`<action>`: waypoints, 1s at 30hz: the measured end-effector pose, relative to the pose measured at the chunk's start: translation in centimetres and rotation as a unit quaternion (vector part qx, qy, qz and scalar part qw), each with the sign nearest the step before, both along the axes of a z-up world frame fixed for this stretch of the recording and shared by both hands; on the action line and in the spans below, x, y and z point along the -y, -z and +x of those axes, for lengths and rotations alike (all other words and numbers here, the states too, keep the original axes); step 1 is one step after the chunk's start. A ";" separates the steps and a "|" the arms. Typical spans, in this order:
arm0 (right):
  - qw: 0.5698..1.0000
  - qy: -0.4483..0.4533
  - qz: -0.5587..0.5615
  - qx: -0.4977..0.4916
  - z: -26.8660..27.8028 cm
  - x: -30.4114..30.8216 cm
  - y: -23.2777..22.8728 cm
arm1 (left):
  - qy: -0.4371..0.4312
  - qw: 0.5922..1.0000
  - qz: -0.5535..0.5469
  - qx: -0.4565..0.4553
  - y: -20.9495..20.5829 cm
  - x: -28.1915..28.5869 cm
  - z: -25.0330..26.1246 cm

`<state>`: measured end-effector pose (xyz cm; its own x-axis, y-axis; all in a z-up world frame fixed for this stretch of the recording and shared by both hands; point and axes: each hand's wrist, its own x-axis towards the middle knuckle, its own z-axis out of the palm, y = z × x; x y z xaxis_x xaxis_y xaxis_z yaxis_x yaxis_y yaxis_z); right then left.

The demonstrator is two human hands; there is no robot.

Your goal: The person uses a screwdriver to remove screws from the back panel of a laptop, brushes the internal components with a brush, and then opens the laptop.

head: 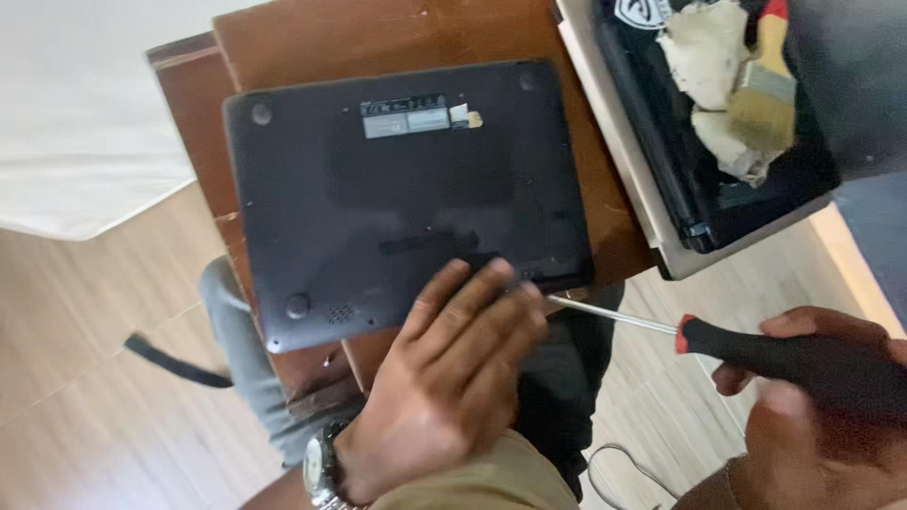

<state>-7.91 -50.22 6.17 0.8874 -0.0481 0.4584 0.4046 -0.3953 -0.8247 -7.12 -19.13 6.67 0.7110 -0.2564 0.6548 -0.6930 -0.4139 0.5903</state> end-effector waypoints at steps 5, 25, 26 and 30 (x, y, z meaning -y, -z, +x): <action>0.993 0.098 -0.063 0.011 1.8 -7.0 -2.9 | -0.121 0.954 0.272 -0.042 7.0 0.1 -0.2; 0.963 0.000 -0.270 0.019 3.1 -6.5 -4.1 | -0.095 0.972 0.205 -0.065 7.5 -0.6 0.2; 0.958 -0.001 -0.285 0.026 3.1 -6.3 -4.0 | -0.093 0.975 0.191 -0.068 7.5 -0.5 0.2; 0.963 -0.064 -0.260 0.038 2.8 -8.3 -4.8 | -0.100 0.974 0.186 -0.086 6.7 -0.2 0.5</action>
